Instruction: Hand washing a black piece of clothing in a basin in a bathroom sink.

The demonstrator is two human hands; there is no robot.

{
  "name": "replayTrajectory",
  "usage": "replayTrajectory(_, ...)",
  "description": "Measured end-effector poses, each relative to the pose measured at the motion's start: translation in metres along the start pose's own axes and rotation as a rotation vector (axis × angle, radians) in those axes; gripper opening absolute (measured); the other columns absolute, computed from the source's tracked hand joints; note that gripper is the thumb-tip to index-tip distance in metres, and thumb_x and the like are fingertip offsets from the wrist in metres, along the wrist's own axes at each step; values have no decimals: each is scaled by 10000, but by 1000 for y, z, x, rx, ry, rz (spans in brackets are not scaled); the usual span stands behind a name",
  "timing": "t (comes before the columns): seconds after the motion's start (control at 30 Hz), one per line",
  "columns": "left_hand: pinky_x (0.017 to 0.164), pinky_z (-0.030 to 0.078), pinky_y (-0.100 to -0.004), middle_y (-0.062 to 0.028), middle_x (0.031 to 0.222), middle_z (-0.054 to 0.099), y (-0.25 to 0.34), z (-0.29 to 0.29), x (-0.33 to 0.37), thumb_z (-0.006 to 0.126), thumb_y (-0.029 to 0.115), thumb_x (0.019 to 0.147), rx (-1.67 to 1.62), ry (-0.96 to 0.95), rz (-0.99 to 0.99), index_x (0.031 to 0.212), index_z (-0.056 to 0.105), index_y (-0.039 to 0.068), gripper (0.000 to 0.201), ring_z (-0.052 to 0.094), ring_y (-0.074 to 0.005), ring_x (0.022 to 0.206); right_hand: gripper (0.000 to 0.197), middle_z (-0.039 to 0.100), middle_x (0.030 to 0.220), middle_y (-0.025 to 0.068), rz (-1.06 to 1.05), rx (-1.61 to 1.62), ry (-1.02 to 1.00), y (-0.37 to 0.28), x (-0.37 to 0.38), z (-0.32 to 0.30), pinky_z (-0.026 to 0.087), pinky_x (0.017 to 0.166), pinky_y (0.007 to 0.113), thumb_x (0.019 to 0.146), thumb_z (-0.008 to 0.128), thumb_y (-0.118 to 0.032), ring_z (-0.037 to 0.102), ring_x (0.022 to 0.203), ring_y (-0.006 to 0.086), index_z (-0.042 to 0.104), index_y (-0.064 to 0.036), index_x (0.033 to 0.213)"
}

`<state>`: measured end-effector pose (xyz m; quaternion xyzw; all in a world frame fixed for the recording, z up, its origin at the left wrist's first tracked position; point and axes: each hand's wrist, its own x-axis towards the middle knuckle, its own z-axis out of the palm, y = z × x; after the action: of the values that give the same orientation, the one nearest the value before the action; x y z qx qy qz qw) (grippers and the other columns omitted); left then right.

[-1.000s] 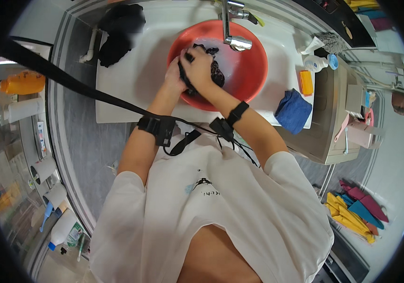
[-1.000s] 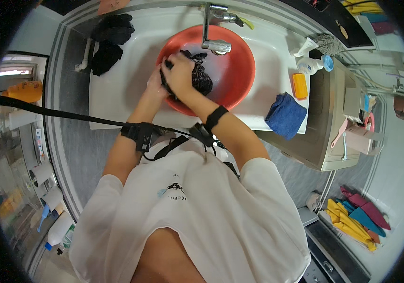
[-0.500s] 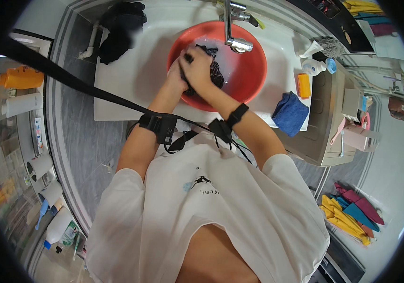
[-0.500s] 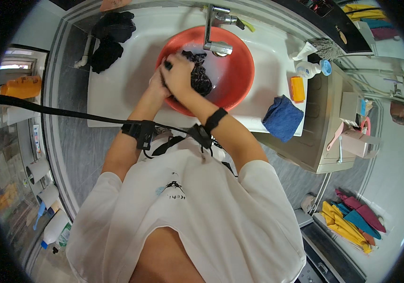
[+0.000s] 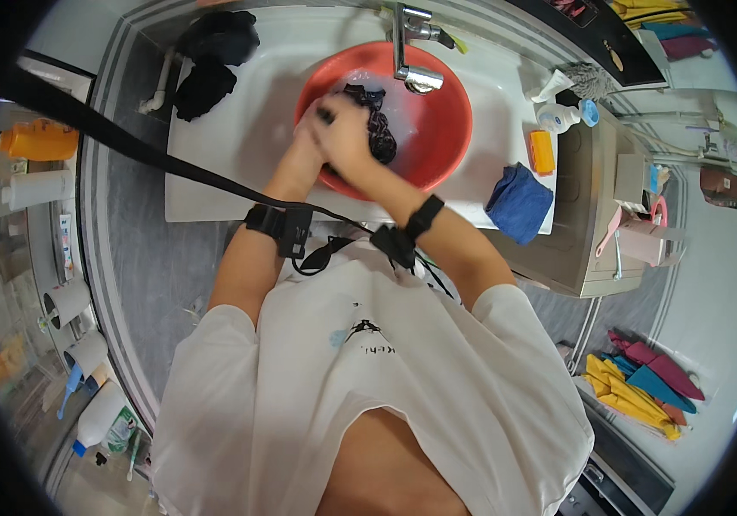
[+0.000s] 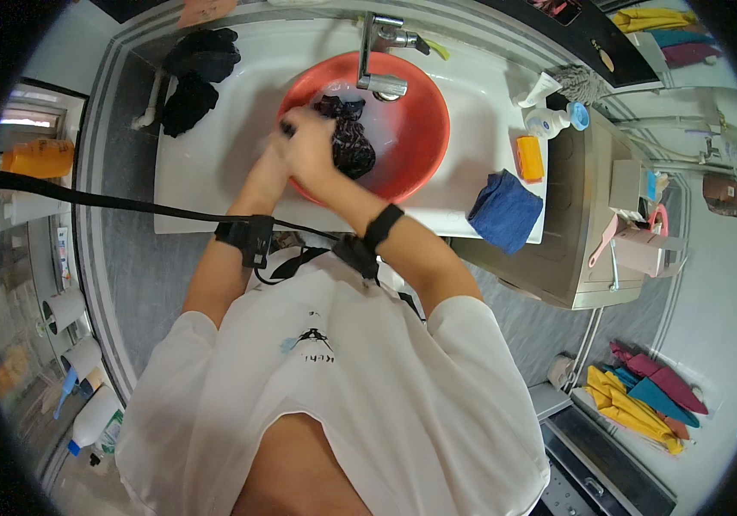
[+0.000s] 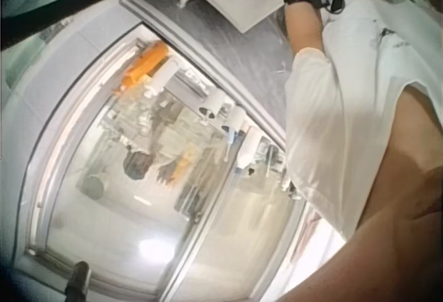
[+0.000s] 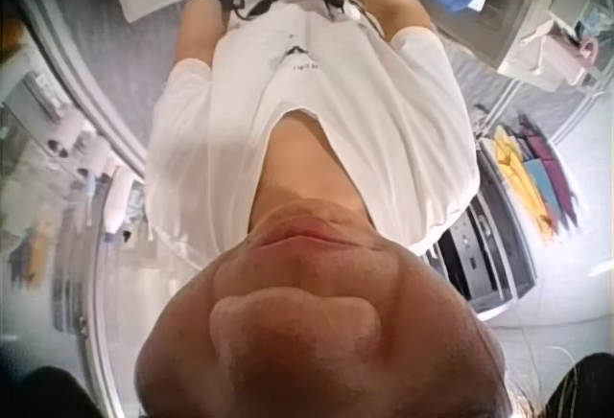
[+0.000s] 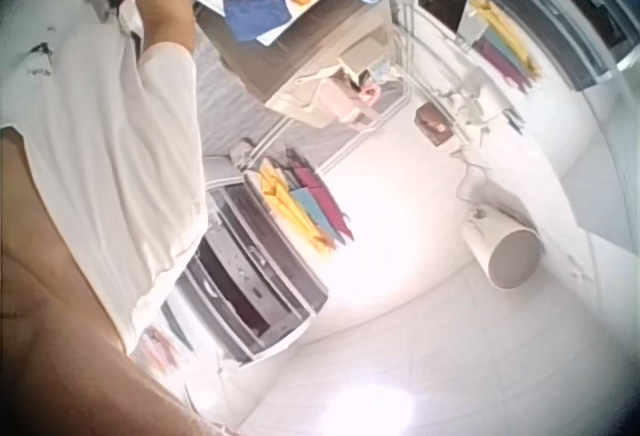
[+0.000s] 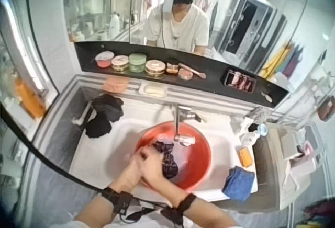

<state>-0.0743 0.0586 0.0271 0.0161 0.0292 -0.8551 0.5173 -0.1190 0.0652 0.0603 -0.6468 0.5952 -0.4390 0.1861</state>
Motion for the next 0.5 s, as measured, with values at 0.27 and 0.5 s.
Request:
replayTrajectory(0.27,789,542,-377,-85,1012,642,17,9,8,445,263,927,442,708,-148,1006,568,88,228,642,-215,914,162,633,847,144,62,-123,147,40,21,-7,371,778,417,680,675,-147,589,840,328,638,-56,809)
replayTrajectory(0.5,870,496,-408,-108,1040,620,33,-53,-6,403,304,951,559,331,23,1107,550,62,323,616,-232,956,239,611,716,202,-3,-61,66,1,1,-10,449,645,399,783,640,-200,594,699,383,609,5,662)
